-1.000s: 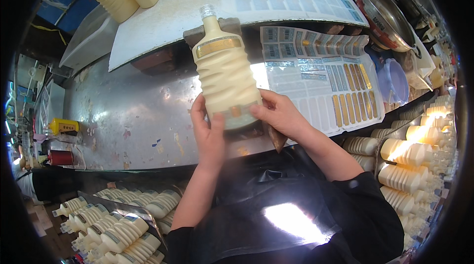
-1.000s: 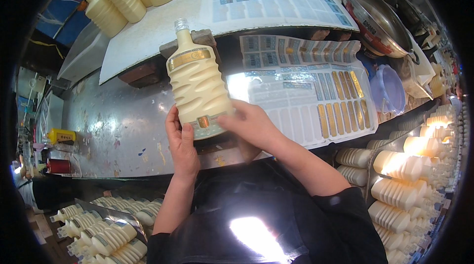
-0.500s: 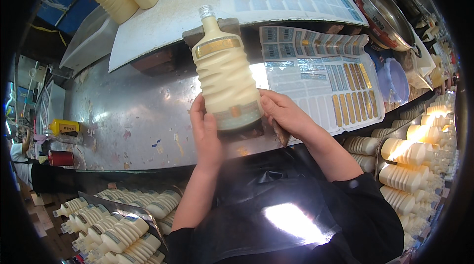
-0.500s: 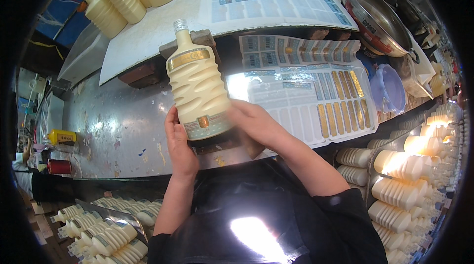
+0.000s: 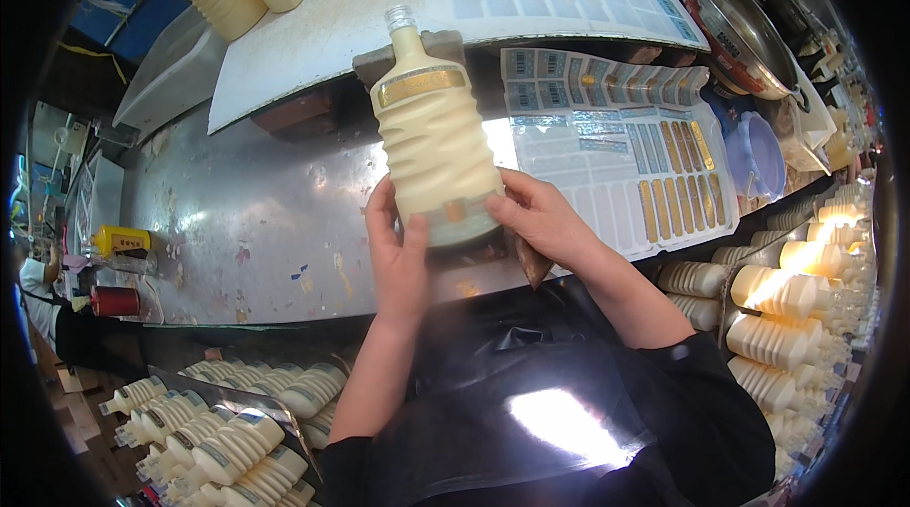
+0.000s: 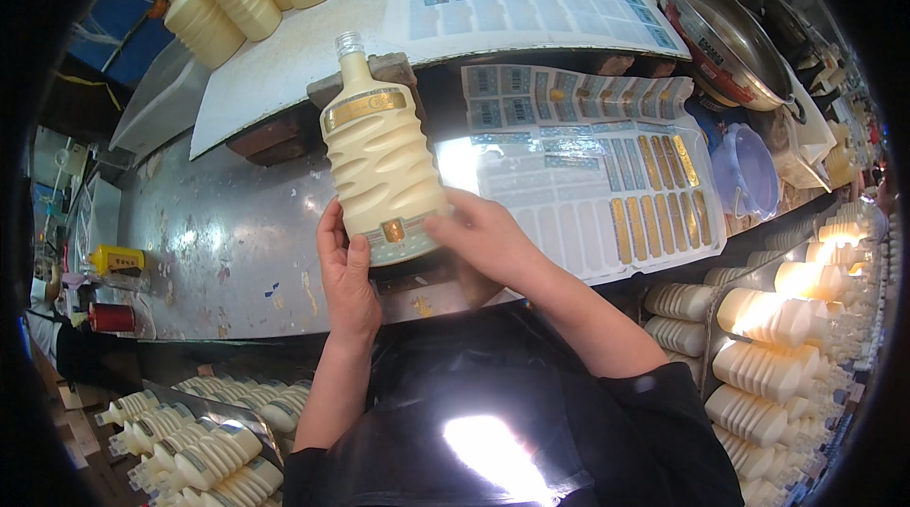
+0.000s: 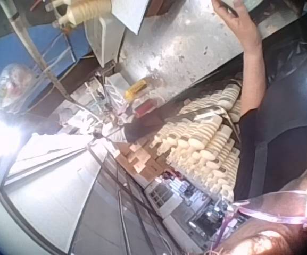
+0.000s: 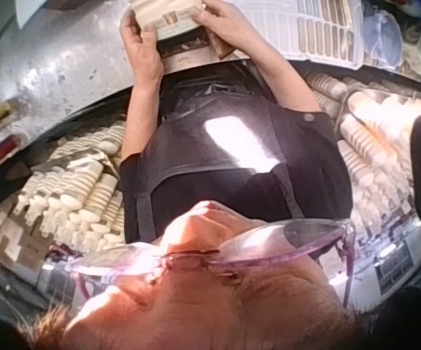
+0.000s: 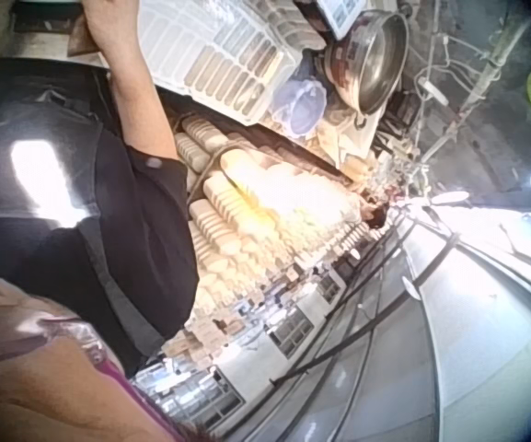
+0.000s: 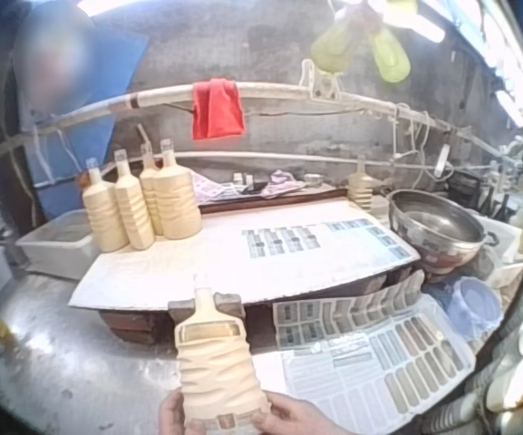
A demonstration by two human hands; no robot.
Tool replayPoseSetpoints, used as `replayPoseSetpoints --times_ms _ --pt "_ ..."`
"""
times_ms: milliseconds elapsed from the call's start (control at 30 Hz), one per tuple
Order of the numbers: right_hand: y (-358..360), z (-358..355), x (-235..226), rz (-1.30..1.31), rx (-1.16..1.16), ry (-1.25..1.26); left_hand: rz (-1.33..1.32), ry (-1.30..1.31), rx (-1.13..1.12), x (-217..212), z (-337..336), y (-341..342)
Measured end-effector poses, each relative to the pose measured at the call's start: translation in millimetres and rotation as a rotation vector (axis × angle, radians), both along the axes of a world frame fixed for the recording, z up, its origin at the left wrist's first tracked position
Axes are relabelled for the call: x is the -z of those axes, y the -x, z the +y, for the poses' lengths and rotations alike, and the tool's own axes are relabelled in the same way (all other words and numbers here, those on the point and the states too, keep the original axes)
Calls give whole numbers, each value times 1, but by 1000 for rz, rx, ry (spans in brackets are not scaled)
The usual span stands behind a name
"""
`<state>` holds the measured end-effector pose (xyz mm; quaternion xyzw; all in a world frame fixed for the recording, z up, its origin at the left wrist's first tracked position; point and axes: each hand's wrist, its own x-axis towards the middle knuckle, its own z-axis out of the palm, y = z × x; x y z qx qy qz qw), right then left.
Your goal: The person applies adhesive labels to cream-colored plastic bottles. They pick up a bottle, peel a label from a sheet, and press it onto the bottle's body, repeating this process for several bottles.
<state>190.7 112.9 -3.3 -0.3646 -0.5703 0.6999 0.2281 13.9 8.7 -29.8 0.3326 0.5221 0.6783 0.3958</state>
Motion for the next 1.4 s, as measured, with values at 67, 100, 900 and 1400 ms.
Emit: replayPoseSetpoints --times_ms 67,100,900,1400 --pt "0 0 -3 -20 -12 -5 -3 -5 2 0 0 0" --pt "0 0 -9 -32 -18 5 -3 -10 2 1 -1 0" --pt "-3 -2 -6 3 -55 13 -44 -11 7 1 -1 -1" --pt "-2 -3 -4 -6 -11 -17 -64 -1 5 -3 -1 0"
